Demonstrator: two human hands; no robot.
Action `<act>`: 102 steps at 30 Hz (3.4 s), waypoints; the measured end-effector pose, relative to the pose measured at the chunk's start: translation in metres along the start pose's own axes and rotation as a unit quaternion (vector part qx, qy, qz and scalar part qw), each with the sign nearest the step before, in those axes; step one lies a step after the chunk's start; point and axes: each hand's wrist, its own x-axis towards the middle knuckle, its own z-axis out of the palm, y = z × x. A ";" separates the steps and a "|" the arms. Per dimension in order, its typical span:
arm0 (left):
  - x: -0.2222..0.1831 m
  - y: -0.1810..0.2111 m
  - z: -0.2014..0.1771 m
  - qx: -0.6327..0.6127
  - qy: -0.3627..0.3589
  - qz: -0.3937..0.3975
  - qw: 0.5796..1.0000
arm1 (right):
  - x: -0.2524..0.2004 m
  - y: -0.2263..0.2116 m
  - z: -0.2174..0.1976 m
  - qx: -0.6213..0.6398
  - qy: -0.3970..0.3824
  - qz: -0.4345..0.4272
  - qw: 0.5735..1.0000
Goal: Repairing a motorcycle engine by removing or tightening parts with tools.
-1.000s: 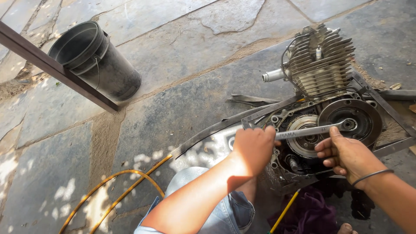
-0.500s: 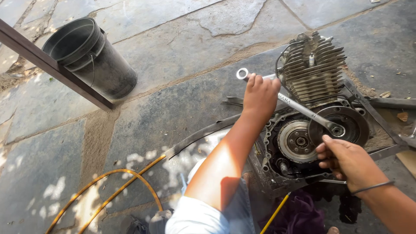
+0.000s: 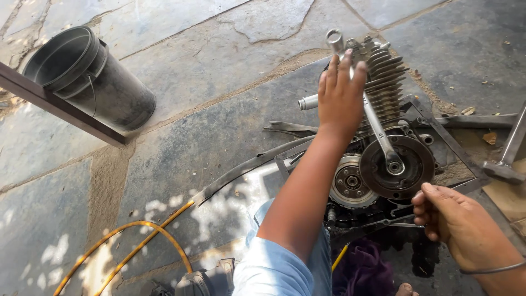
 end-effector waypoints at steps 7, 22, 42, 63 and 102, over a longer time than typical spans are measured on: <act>0.001 0.025 0.000 -0.028 -0.018 -0.010 0.999 | 0.007 -0.001 -0.014 0.008 0.010 -0.004 1.000; -0.014 0.059 -0.033 -0.055 -0.157 0.091 0.982 | 0.017 0.002 -0.016 -0.013 0.021 -0.018 1.000; -0.049 0.091 -0.063 -0.050 -0.254 0.111 0.959 | 0.036 0.008 0.006 -0.055 0.068 -0.023 0.996; -0.047 0.102 -0.104 0.099 -0.245 0.344 0.901 | 0.050 0.027 -0.038 -0.144 0.106 -0.259 0.949; -0.082 0.092 -0.118 0.102 -0.306 0.355 0.878 | 0.091 0.189 -0.015 -0.436 -0.227 -0.006 0.871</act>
